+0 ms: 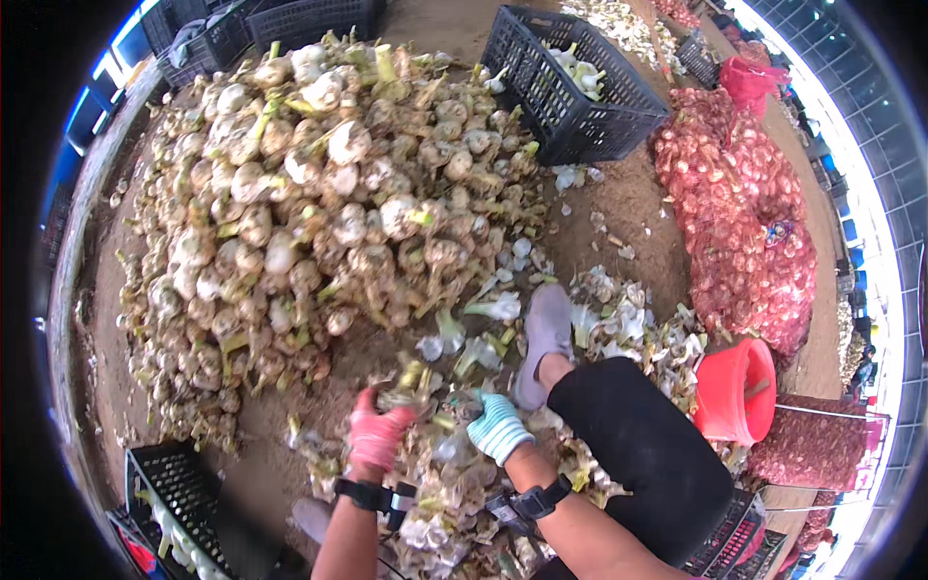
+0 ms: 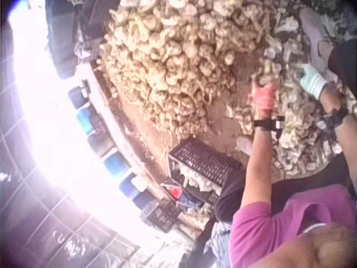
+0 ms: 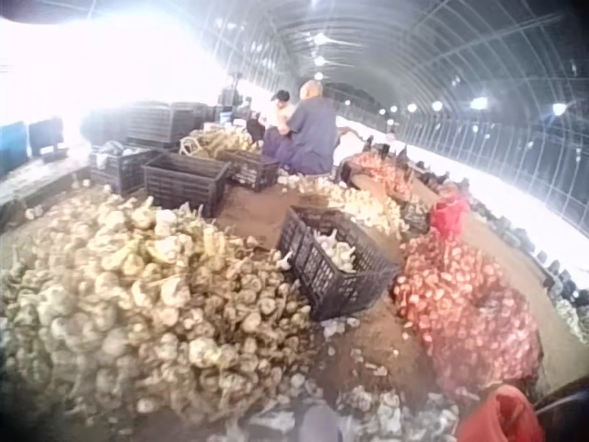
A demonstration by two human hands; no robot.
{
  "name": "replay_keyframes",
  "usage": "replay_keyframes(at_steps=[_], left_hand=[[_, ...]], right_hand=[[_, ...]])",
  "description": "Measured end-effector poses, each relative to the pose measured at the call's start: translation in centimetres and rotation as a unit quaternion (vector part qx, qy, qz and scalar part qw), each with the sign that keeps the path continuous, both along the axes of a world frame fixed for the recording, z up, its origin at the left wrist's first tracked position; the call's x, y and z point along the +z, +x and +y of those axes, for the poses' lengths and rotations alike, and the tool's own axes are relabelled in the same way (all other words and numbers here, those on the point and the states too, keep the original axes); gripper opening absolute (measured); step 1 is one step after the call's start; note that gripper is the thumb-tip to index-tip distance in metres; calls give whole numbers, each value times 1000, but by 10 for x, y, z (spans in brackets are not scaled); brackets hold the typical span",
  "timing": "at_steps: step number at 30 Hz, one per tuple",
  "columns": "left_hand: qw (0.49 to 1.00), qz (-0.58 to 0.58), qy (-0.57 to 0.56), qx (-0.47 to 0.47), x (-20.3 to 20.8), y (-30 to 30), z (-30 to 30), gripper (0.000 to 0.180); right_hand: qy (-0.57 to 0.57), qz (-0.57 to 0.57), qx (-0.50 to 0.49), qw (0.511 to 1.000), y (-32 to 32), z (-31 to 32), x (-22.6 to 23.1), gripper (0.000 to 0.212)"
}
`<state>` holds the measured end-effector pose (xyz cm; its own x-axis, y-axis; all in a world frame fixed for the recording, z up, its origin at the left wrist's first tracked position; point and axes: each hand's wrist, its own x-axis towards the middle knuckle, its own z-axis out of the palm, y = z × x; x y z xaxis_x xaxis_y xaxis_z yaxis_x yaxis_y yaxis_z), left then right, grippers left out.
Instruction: The recorder is peeling and cleaning garlic bulbs by hand in an agricultural processing facility.
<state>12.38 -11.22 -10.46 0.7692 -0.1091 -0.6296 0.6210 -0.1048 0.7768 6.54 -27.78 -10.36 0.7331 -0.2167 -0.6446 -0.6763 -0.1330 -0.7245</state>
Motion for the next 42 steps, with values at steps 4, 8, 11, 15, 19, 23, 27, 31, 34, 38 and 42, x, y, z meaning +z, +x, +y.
replay_keyframes(at_steps=[4,8,11,15,19,23,27,31,34,38,42], left_hand=[[973,-108,4,-206,72,-51,-6,66],[975,-85,-49,-201,103,-90,22,72],[973,-34,-140,-179,136,-107,33,67],[975,-66,-133,-167,161,-129,65,63],[972,-34,-186,-138,169,-144,68,65],[921,8,-387,-37,152,-170,100,66],[745,107,-651,94,114,-186,130,66],[919,-25,-390,51,146,-192,95,66],[957,-127,-253,65,151,-191,87,72],[848,60,-491,189,142,-186,98,56],[877,44,-442,182,121,-177,91,52]], right_hand=[[-132,-87,93,983,-40,21,27,28],[-163,-149,149,964,-72,42,67,33],[-108,-183,204,956,-90,38,93,27],[-129,-234,320,909,-96,57,118,20],[-150,-265,277,911,-106,59,152,16],[-93,-356,217,904,-112,83,154,20],[343,-169,-84,920,-133,104,152,22],[29,-250,12,968,-135,84,143,13],[-167,-275,102,941,-140,101,160,10],[-64,-346,38,935,-154,121,163,18],[91,-321,49,941,-149,109,189,13]])
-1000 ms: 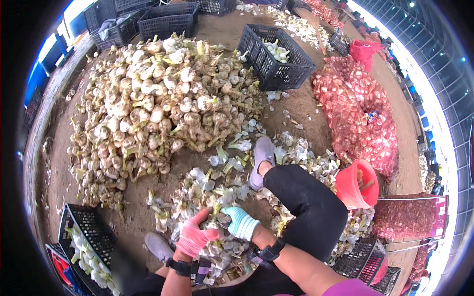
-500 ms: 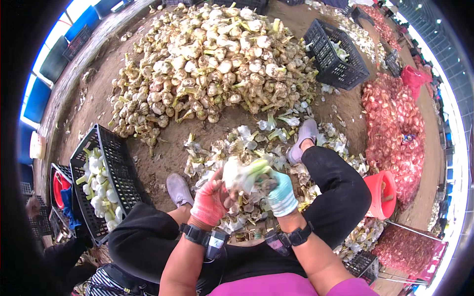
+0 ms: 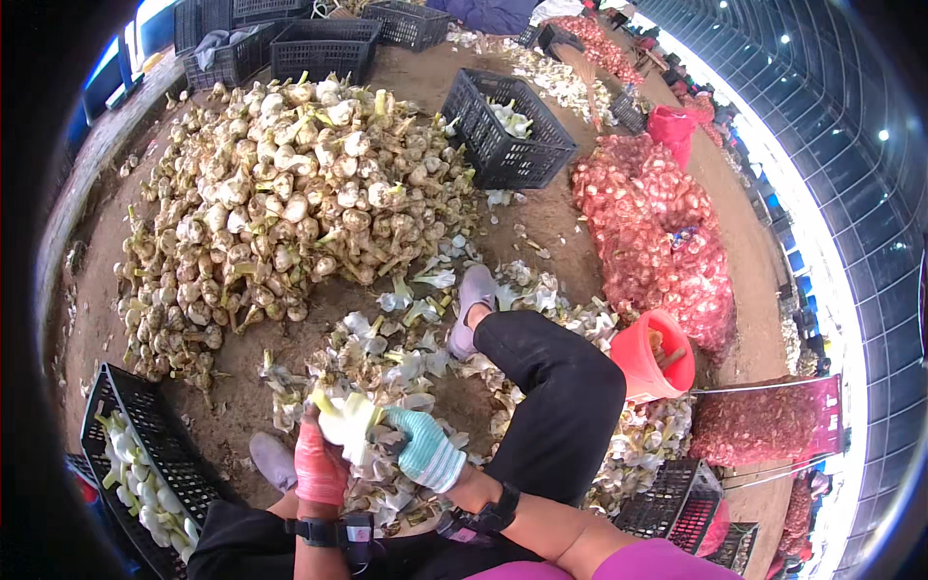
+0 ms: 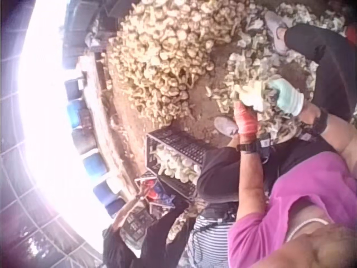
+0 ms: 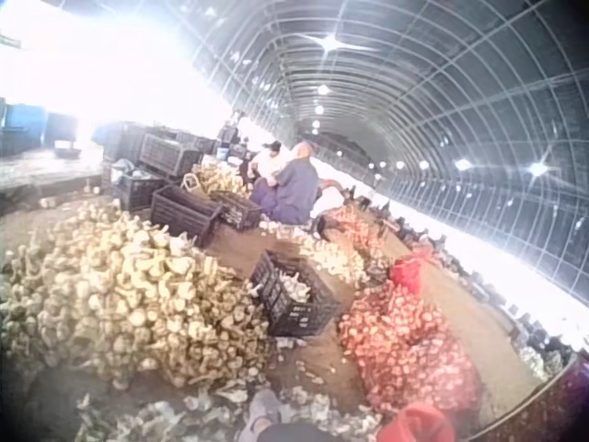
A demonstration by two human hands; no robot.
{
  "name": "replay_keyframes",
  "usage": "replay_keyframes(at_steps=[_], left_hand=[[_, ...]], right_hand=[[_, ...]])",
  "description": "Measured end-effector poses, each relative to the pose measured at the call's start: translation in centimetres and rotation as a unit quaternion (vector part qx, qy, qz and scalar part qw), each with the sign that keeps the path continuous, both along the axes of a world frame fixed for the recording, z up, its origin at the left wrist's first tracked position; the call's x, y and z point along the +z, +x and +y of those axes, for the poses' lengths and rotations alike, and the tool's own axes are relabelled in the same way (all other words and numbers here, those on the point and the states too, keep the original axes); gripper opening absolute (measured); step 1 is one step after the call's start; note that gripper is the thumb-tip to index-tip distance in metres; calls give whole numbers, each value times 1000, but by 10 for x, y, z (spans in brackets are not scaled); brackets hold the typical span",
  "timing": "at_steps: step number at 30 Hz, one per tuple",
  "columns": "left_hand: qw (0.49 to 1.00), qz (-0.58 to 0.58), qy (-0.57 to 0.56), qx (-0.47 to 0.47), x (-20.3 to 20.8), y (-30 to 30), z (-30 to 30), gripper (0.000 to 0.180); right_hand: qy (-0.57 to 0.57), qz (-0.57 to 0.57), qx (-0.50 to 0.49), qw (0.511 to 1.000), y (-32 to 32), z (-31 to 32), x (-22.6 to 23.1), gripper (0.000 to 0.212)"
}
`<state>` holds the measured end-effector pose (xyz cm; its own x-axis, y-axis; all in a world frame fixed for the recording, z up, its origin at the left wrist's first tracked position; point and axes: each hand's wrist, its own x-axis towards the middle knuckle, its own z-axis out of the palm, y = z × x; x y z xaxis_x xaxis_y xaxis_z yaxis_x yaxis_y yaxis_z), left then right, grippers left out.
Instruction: The recorder is peeling and cleaning garlic bulbs by hand in an agricultural processing facility.
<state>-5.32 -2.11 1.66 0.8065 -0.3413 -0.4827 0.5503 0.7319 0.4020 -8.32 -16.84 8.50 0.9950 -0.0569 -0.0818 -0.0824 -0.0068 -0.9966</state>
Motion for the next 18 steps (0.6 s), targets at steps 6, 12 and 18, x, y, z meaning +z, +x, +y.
replay_keyframes(at_steps=[6,12,18], left_hand=[[954,-166,250,2,5,-11,11,34],[963,-134,222,-67,18,-23,16,39],[980,-4,-183,78,16,-7,34,24]], right_hand=[[-150,64,58,985,-2,-7,-21,12],[-523,213,78,821,27,-39,-65,20],[-510,59,174,841,21,-37,-48,53]])
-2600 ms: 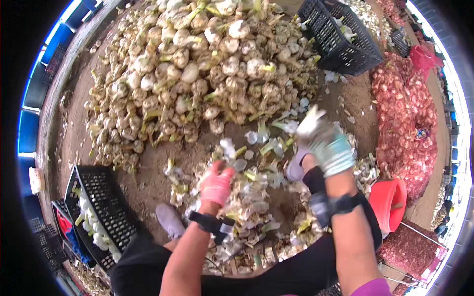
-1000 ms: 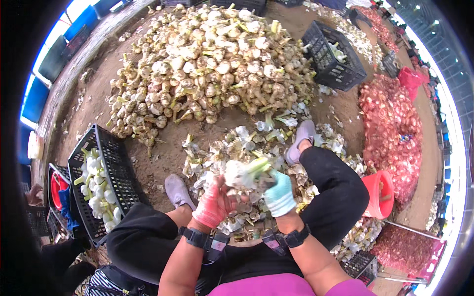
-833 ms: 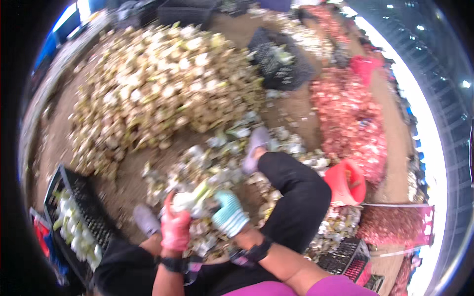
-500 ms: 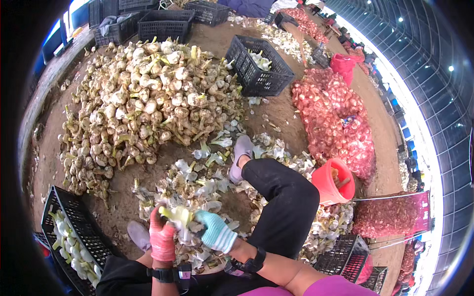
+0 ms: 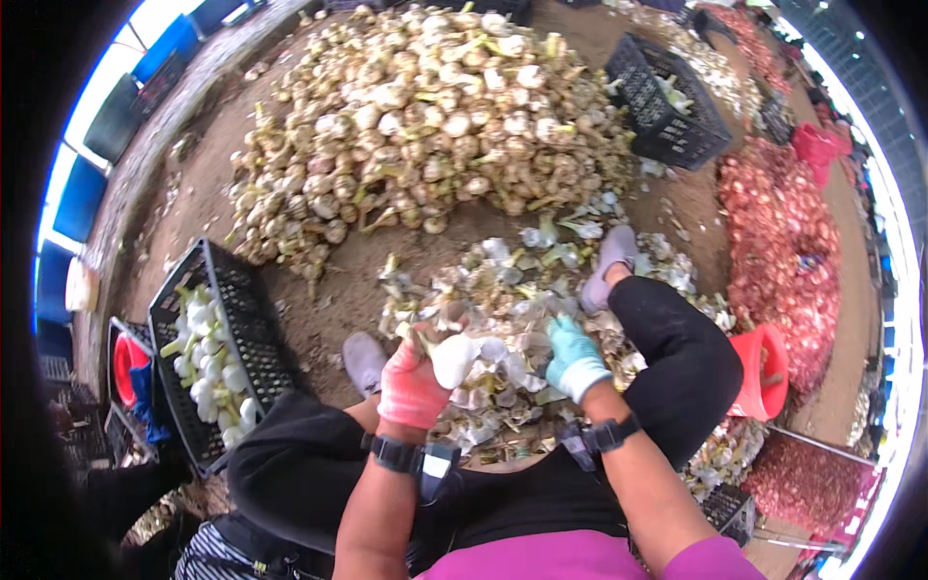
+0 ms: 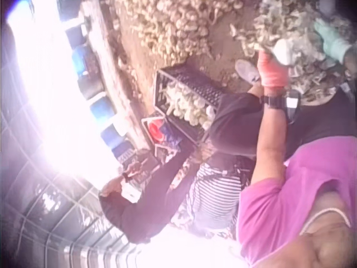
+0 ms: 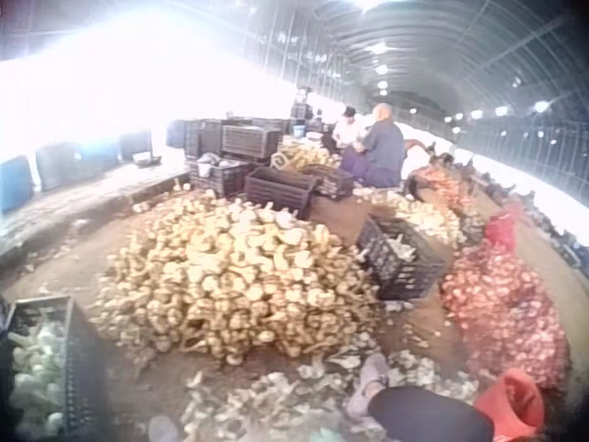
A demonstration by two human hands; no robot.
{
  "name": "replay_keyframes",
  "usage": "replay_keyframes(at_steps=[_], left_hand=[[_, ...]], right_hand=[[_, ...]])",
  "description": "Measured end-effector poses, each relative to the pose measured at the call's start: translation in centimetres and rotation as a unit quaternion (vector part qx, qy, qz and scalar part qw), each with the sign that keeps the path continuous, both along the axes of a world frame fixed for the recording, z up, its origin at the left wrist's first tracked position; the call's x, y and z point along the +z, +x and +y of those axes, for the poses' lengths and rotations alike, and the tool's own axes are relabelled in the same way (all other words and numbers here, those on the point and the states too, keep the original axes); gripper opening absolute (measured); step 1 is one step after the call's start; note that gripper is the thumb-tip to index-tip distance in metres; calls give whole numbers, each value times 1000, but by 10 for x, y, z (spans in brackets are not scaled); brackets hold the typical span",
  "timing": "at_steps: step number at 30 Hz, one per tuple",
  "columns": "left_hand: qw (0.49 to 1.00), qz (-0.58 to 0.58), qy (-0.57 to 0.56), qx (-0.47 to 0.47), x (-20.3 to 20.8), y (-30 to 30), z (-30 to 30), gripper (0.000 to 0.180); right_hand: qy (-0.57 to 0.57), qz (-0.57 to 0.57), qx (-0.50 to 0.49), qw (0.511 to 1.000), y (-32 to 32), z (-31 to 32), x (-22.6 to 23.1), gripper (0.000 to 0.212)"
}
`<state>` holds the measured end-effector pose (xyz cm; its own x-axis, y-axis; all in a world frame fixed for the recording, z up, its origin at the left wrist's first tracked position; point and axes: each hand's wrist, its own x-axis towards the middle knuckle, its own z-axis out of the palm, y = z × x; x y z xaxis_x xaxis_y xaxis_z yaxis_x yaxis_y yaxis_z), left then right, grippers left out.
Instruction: The recorder is peeling and cleaning garlic bulbs by hand in an agricultural processing facility.
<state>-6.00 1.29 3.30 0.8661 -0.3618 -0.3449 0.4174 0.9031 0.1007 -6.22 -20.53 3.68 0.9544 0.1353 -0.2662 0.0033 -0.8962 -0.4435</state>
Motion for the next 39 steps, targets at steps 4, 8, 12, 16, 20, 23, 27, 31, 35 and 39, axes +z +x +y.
replay_keyframes(at_steps=[4,8,12,16,20,23,27,31,35,39], left_hand=[[996,66,-54,11,-7,3,-1,26],[996,68,-42,37,-48,-2,17,44],[976,195,28,90,-50,18,26,56],[981,158,-10,113,-38,20,46,54],[986,139,-23,89,-18,16,34,57],[994,61,-84,26,-31,13,34,54],[995,61,-67,-31,-52,9,44,54],[973,215,-3,81,-45,20,37,57],[956,260,23,136,-32,28,48,57],[939,-77,-64,329,-31,20,139,38]], right_hand=[[230,-92,137,959,7,39,45,67],[125,-113,135,976,-1,71,37,22],[313,32,206,926,-26,84,40,17],[144,16,187,972,-10,77,32,39],[163,-117,66,977,9,82,27,51],[229,-177,104,952,18,95,11,29],[389,-13,31,921,9,103,29,15],[488,-11,122,864,-19,110,52,16],[818,321,-237,415,-4,66,6,19],[325,-17,-48,945,6,63,26,15]])
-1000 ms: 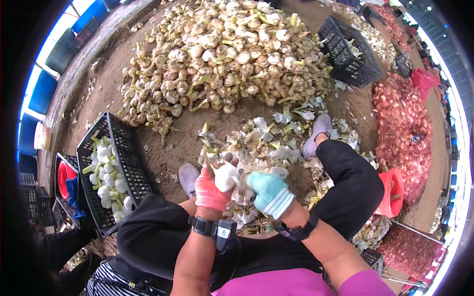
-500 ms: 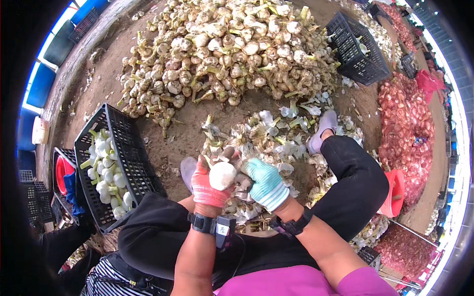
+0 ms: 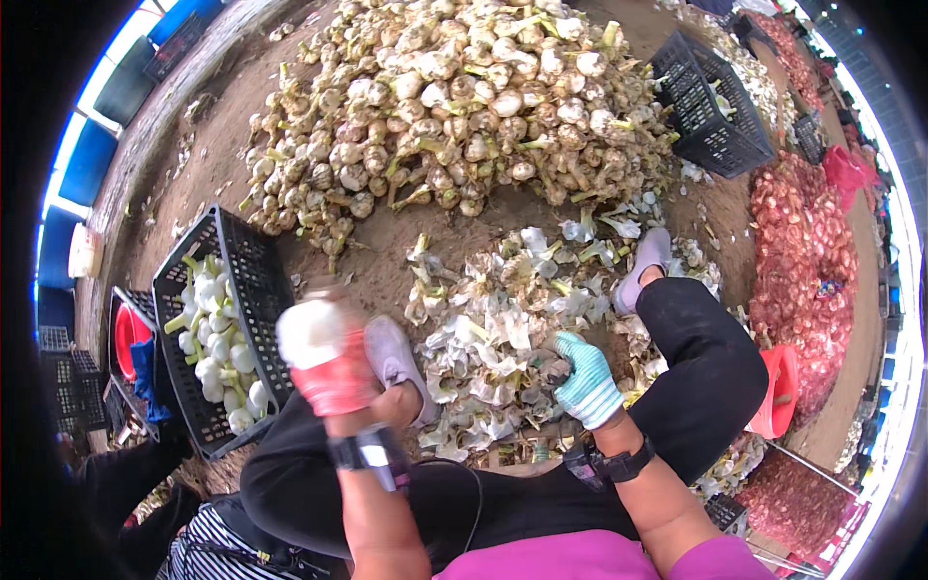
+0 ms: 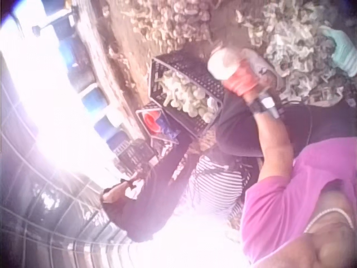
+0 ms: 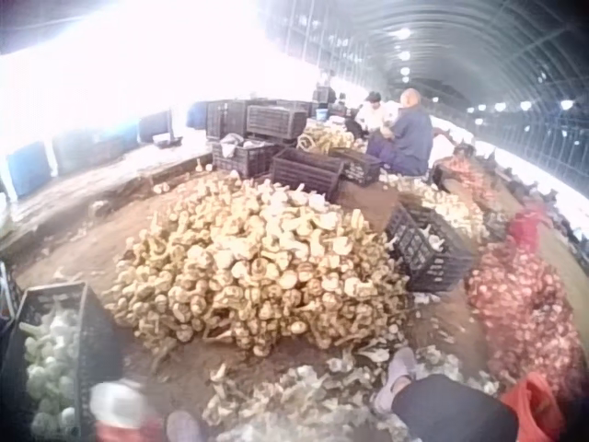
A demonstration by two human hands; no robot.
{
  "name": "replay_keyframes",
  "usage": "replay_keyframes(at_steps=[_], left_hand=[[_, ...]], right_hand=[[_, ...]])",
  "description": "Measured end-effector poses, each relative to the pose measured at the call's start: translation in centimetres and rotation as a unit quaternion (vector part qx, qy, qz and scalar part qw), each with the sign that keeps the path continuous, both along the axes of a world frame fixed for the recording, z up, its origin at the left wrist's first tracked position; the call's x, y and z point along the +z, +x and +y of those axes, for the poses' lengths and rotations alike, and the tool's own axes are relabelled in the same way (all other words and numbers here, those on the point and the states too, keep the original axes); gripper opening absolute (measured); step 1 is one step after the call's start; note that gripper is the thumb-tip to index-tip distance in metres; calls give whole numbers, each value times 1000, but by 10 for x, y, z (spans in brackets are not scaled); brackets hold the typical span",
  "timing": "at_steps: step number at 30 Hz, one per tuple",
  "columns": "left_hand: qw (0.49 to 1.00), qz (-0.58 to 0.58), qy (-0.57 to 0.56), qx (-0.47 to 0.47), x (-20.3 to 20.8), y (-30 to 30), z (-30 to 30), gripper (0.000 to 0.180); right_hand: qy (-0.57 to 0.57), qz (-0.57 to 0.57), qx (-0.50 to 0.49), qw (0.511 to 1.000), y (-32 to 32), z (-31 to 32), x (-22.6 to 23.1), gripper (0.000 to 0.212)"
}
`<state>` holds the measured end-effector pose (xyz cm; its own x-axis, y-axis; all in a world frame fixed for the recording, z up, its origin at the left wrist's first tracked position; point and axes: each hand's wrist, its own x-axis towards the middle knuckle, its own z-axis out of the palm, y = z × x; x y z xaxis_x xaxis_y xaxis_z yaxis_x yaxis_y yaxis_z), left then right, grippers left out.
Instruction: The recorder is peeling and cleaning garlic bulbs by hand in an agricultural processing facility.
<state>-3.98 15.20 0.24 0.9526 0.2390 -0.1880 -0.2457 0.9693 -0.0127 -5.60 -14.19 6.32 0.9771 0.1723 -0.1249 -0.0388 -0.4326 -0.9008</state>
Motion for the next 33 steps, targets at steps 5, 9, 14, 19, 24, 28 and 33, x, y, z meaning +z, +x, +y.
replay_keyframes(at_steps=[5,9,14,19,24,28,33], left_hand=[[973,-163,-159,-36,45,45,19,46],[958,146,186,-162,-20,116,-47,38],[664,321,617,-274,-122,191,-108,50],[574,303,742,-168,-231,254,-110,48],[629,259,712,-174,-174,210,-122,35],[605,87,695,-379,-98,150,-126,12],[538,24,676,-502,-15,70,-161,25]], right_hand=[[158,146,-113,970,3,-23,-48,4],[-94,41,-82,991,11,-50,-54,9],[-117,216,-18,969,18,-57,-97,37],[11,218,-91,972,38,-72,-91,35],[-32,186,-154,970,25,-64,-106,24],[-163,94,-111,976,30,-60,-81,41],[-189,95,32,977,23,-42,-57,22]])
